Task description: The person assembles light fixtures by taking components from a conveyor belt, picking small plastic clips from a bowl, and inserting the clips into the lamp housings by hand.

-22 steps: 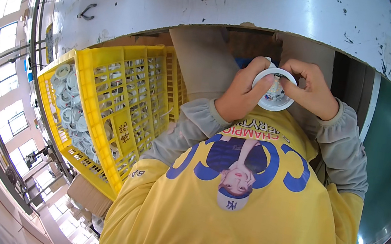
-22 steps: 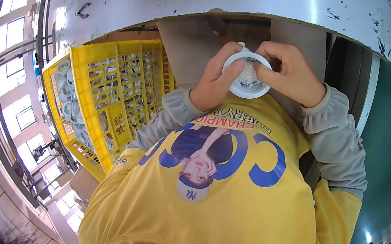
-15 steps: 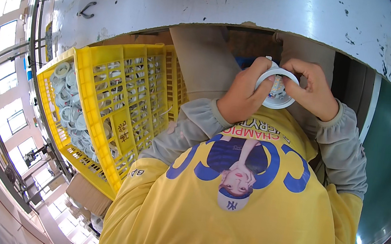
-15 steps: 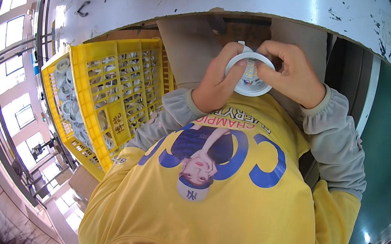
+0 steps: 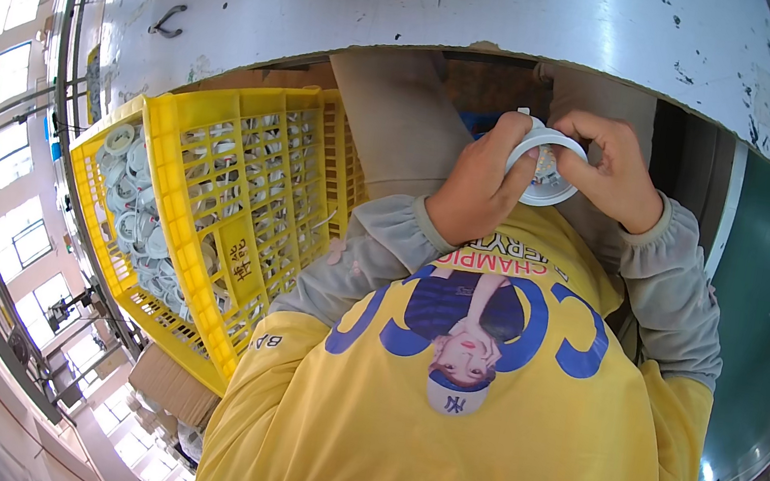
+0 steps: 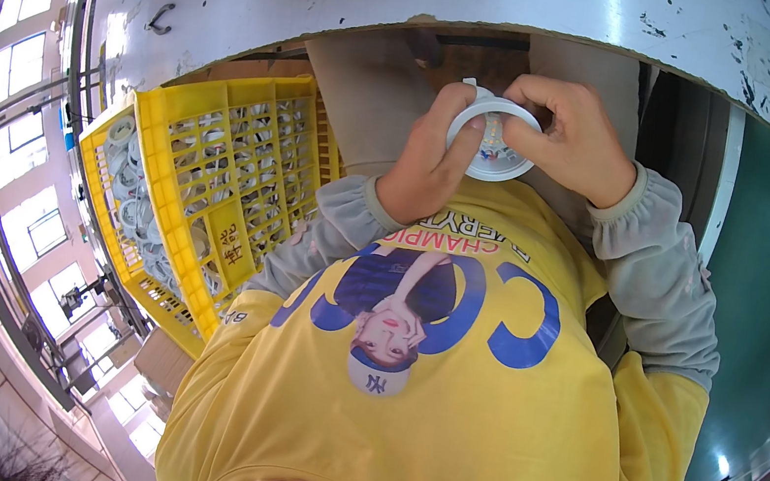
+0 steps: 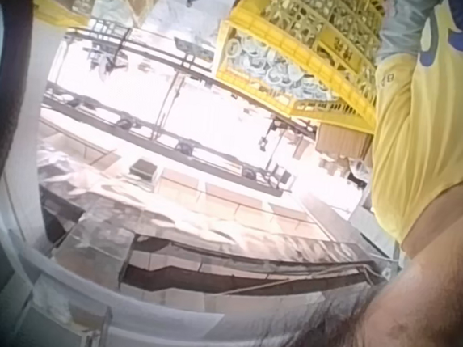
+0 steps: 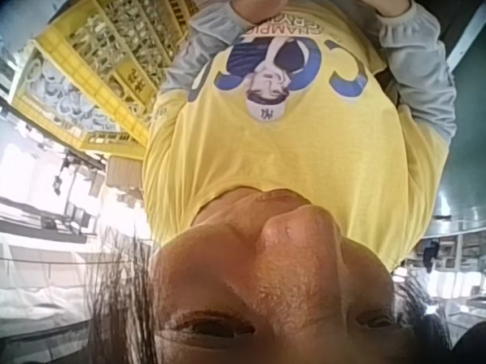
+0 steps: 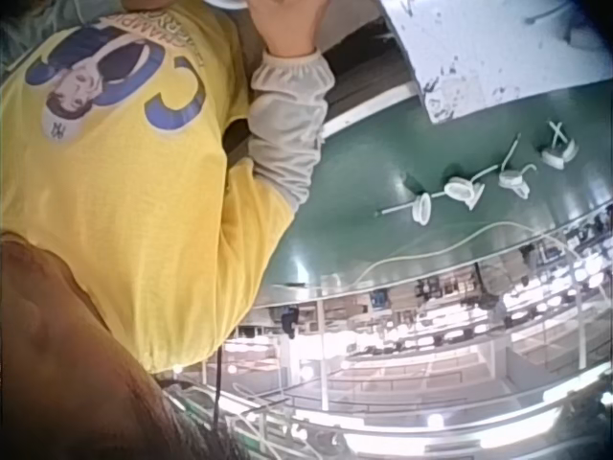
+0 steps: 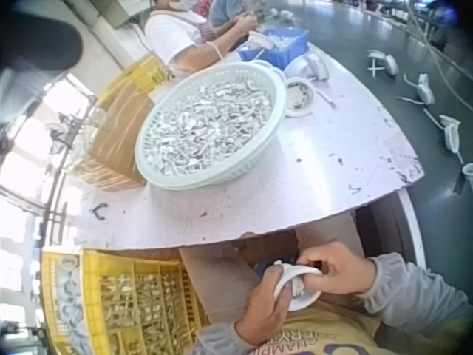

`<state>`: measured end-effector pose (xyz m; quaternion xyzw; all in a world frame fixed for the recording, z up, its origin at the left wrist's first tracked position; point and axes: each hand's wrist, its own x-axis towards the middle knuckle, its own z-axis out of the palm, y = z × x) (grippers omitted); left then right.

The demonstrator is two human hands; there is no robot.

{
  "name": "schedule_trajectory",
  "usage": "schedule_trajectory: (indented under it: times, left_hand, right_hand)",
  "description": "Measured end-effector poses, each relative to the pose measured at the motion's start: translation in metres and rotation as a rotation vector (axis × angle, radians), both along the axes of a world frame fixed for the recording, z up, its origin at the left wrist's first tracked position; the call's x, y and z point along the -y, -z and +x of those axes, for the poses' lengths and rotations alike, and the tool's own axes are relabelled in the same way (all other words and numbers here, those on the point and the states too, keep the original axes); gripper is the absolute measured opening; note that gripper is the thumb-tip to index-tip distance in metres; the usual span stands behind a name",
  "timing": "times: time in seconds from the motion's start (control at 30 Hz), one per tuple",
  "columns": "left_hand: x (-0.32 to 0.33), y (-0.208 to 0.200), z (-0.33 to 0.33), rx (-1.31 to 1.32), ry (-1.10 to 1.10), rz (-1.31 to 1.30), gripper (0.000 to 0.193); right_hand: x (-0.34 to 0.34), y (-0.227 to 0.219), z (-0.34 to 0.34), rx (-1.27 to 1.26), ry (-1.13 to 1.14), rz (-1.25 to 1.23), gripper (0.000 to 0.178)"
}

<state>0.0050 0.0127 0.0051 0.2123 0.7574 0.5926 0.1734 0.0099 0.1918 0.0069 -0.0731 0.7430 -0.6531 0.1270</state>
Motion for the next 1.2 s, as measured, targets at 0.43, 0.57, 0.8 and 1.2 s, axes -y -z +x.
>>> schedule_trajectory:
  times: [0.43,0.57,0.8,1.2]
  left_hand:
    - [-0.002,-0.001,0.001,-0.041,-0.028,-0.064,0.015]
    - [0.002,-0.004,-0.004,0.011,-0.022,0.082,0.013]
    - [0.005,-0.005,-0.008,0.155,0.012,0.08,0.019]
    - [0.009,0.0,-0.008,0.15,0.065,0.104,0.029]
  right_hand:
    - [0.002,0.005,-0.003,0.004,-0.018,0.002,0.012]
    - [0.003,0.003,-0.001,-0.005,-0.031,-0.055,0.01]
    - [0.001,0.0,-0.001,0.017,-0.138,-0.04,0.008]
    - [0.005,0.003,0.0,0.037,-0.158,-0.103,0.016]
